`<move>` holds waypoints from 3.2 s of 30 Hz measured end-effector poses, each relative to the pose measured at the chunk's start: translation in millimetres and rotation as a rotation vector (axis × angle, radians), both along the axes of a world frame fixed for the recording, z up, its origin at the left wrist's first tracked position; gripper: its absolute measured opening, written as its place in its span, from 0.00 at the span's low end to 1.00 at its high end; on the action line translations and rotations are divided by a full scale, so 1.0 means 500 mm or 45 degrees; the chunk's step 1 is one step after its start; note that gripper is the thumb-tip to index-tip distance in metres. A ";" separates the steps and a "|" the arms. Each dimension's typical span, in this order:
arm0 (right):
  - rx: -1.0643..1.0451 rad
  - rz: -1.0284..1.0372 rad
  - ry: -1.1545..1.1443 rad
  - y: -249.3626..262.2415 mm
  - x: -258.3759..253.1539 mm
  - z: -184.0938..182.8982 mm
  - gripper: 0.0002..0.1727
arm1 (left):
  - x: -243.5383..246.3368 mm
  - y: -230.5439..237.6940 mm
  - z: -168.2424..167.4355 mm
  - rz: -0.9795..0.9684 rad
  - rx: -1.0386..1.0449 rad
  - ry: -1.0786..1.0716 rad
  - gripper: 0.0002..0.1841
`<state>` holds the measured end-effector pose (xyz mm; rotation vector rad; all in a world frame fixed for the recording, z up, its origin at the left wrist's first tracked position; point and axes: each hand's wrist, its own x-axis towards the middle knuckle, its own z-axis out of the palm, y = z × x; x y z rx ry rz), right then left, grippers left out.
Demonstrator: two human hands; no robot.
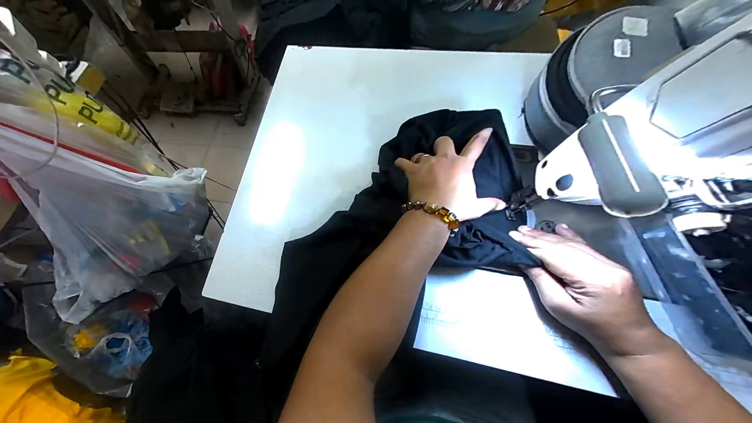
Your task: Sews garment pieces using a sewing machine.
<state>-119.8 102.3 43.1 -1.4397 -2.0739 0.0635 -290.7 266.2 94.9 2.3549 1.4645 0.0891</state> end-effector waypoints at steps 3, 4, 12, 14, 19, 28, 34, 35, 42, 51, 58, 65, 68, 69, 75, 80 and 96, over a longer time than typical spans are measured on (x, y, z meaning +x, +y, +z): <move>0.009 0.002 0.002 0.001 0.002 -0.003 0.21 | -0.008 -0.007 0.002 -0.043 0.032 -0.010 0.56; 0.013 0.000 0.010 0.002 0.003 -0.004 0.21 | -0.015 -0.008 0.003 -0.085 0.052 -0.023 0.51; 0.014 0.002 0.061 0.004 0.002 -0.008 0.19 | -0.101 -0.073 0.031 -0.836 0.373 -0.111 0.11; 0.022 0.014 0.077 0.006 0.005 -0.013 0.19 | -0.118 -0.098 0.045 -0.936 0.486 -0.081 0.11; 0.086 0.019 0.044 0.016 0.002 -0.015 0.18 | -0.128 -0.205 0.086 -1.010 0.477 -0.032 0.16; 0.239 0.227 -0.024 -0.078 -0.030 -0.011 0.13 | -0.049 -0.262 0.024 -0.807 0.269 -0.619 0.10; 0.218 0.197 -0.059 -0.135 -0.004 -0.032 0.17 | -0.048 -0.287 -0.065 -0.331 0.326 -0.063 0.27; 0.218 0.191 -0.062 -0.136 -0.005 -0.033 0.16 | -0.047 -0.294 -0.073 -0.309 0.352 -0.048 0.28; 0.190 0.163 -0.032 -0.132 -0.007 -0.033 0.17 | -0.043 -0.293 -0.081 -0.268 0.380 -0.066 0.28; 0.167 0.133 -0.015 -0.102 -0.006 -0.035 0.18 | -0.036 -0.261 -0.073 -0.255 0.336 -0.060 0.29; 0.119 0.111 0.014 -0.048 -0.005 -0.029 0.20 | -0.028 -0.213 -0.060 -0.258 0.231 -0.039 0.30; 0.215 0.189 -0.039 -0.056 -0.003 -0.026 0.16 | -0.058 -0.239 -0.046 -0.528 0.325 -0.232 0.24; 0.227 0.228 -0.041 -0.097 0.003 -0.034 0.16 | -0.064 -0.265 -0.061 -0.494 0.346 -0.112 0.22; 0.218 0.223 -0.039 -0.105 0.006 -0.036 0.17 | -0.063 -0.269 -0.068 -0.479 0.356 -0.109 0.23; 0.166 0.186 0.008 -0.090 0.012 -0.038 0.17 | -0.056 -0.252 -0.075 -0.450 0.349 -0.186 0.22; 0.143 0.151 0.029 -0.045 0.009 -0.027 0.18 | -0.043 -0.225 -0.068 -0.398 0.287 -0.140 0.24; 0.180 0.143 0.004 -0.126 -0.017 -0.027 0.14 | -0.076 -0.254 -0.052 -0.556 0.372 -0.155 0.22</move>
